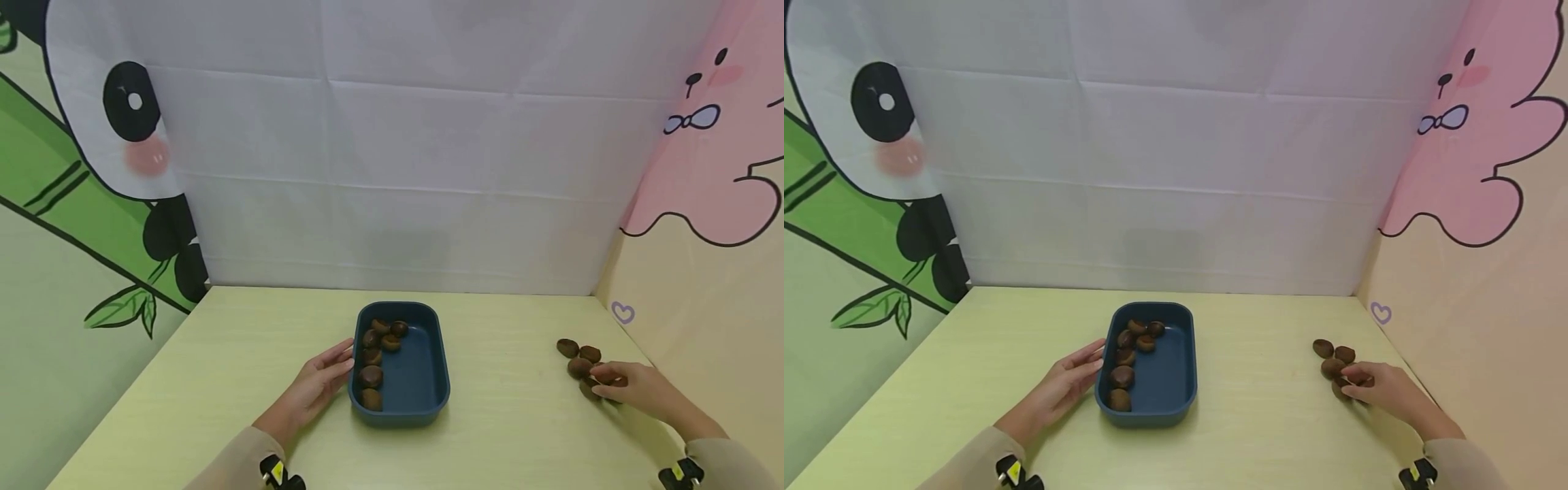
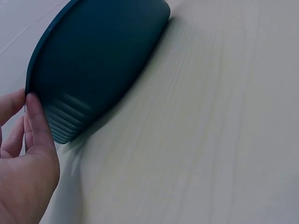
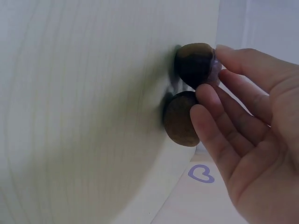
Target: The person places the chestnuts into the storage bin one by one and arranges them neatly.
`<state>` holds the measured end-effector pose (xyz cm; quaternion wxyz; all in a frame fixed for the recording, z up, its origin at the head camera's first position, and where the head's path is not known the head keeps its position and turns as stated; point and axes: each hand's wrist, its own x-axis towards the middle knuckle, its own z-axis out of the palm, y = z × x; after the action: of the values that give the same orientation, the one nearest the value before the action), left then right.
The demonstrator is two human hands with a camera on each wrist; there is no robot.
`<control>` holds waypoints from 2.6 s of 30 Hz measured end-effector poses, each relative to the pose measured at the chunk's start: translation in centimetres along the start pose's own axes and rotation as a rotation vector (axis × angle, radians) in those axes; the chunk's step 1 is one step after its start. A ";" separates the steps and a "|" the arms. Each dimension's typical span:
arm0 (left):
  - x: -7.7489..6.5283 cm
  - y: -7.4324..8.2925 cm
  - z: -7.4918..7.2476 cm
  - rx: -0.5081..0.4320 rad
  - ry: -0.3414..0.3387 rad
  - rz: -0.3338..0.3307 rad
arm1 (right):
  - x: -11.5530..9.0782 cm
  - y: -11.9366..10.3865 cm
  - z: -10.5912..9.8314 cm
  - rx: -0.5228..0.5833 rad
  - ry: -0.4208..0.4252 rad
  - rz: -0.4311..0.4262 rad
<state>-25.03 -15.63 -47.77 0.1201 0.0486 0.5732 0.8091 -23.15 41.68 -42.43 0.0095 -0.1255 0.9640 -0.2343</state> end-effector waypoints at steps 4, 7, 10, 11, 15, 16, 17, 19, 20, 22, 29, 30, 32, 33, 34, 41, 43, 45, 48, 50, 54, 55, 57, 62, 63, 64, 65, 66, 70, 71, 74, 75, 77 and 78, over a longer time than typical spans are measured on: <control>-0.1 0.0 0.0 -0.003 -0.006 -0.001 | 0.0 0.2 0.3 -0.025 0.001 0.021; -0.1 0.1 0.1 -0.003 -0.006 0.000 | 0.2 0.2 0.5 -0.049 0.017 0.010; -0.1 0.1 0.1 -0.005 -0.004 -0.001 | 0.4 0.2 0.8 -0.071 0.037 -0.002; -0.1 0.1 0.1 -0.005 -0.002 -0.001 | 0.4 0.1 0.8 -0.073 0.040 -0.014; -0.1 0.1 0.2 -0.006 0.000 -0.003 | 0.6 0.0 1.0 -0.083 0.051 -0.035; -0.2 0.1 0.2 -0.006 0.000 -0.003 | 0.6 0.0 1.0 -0.087 0.052 -0.037; -0.2 0.1 0.1 -0.006 -0.001 -0.001 | 0.6 -0.1 1.0 -0.090 0.053 -0.039; -0.2 0.1 0.1 -0.006 -0.005 0.000 | 0.6 -0.1 1.0 -0.091 0.051 -0.039; -0.2 0.1 0.1 -0.005 -0.007 0.001 | 0.6 -0.1 1.0 -0.094 0.052 -0.034; -0.1 0.0 0.1 -0.005 -0.008 0.003 | 0.5 0.0 1.0 -0.091 0.047 -0.031; 0.0 -0.1 0.0 -0.022 -0.022 0.022 | 0.4 0.1 0.9 -0.077 0.040 -0.038; 0.0 -0.1 0.0 -0.021 -0.024 0.022 | 0.4 0.1 0.9 -0.078 0.043 -0.039; 0.0 -0.1 0.0 -0.019 -0.028 0.022 | 0.4 0.0 0.8 -0.070 0.045 -0.049; 0.0 -0.1 0.0 -0.020 -0.027 0.022 | 0.5 -0.2 0.8 -0.061 0.046 -0.052; 0.1 0.0 0.0 -0.020 -0.025 0.022 | 0.6 -0.3 0.7 -0.051 0.045 -0.054; 0.0 0.1 0.1 -0.020 -0.024 0.024 | 1.7 -2.8 0.2 0.055 -0.008 -0.065; 0.0 0.1 0.1 -0.019 -0.028 0.023 | 2.1 -3.6 0.3 0.094 -0.018 -0.074; 0.0 0.1 0.1 -0.014 -0.030 0.023 | 2.6 -4.5 0.3 0.135 -0.027 -0.094; 0.0 0.1 0.2 -0.015 -0.027 0.022 | 3.6 -5.8 0.4 0.193 -0.048 -0.131; 0.0 0.1 0.2 -0.016 -0.026 0.021 | 4.2 -6.9 0.5 0.212 -0.063 -0.161; -0.1 0.0 0.2 -0.017 -0.026 0.021 | 5.6 -9.0 0.8 0.228 -0.077 -0.218; -0.1 0.0 0.2 -0.017 -0.025 0.022 | 6.0 -9.5 0.9 0.233 -0.082 -0.228; -0.1 0.0 0.2 -0.015 -0.026 0.022 | 6.7 -10.6 1.2 0.252 -0.093 -0.248; -0.1 -0.1 0.2 -0.008 -0.034 0.021 | 8.5 -13.3 2.0 0.314 -0.137 -0.312; -0.1 -0.1 0.2 -0.007 -0.037 0.022 | 8.8 -13.8 2.2 0.319 -0.142 -0.324; 0.0 -0.1 0.2 -0.007 -0.039 0.022 | 9.1 -14.3 2.4 0.325 -0.148 -0.340; 0.0 -0.1 0.2 -0.008 -0.042 0.022 | 9.5 -14.9 2.7 0.328 -0.153 -0.352; 0.0 -0.1 0.2 -0.009 -0.042 0.021 | 9.8 -15.4 3.0 0.326 -0.157 -0.361; -0.1 -0.1 0.2 -0.010 -0.037 0.018 | 10.9 -17.4 4.2 0.317 -0.171 -0.397; -0.1 0.0 0.2 -0.011 -0.035 0.017 | 11.2 -18.0 4.5 0.314 -0.174 -0.405; 0.0 0.0 0.2 -0.009 -0.034 0.019 | 11.9 -19.3 5.6 0.313 -0.187 -0.443; 0.0 0.0 0.2 -0.006 -0.035 0.020 | 12.2 -19.8 5.9 0.317 -0.193 -0.456; 0.0 0.0 0.1 -0.003 -0.036 0.022 | 12.7 -20.5 6.7 0.326 -0.204 -0.479; 0.0 0.0 0.1 -0.002 -0.035 0.022 | 12.9 -20.9 7.1 0.331 -0.210 -0.492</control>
<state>-24.99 -15.53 -47.74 0.1213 0.0691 0.5698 0.8098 -30.14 17.38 -38.75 0.0721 -0.3752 0.8473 -0.3689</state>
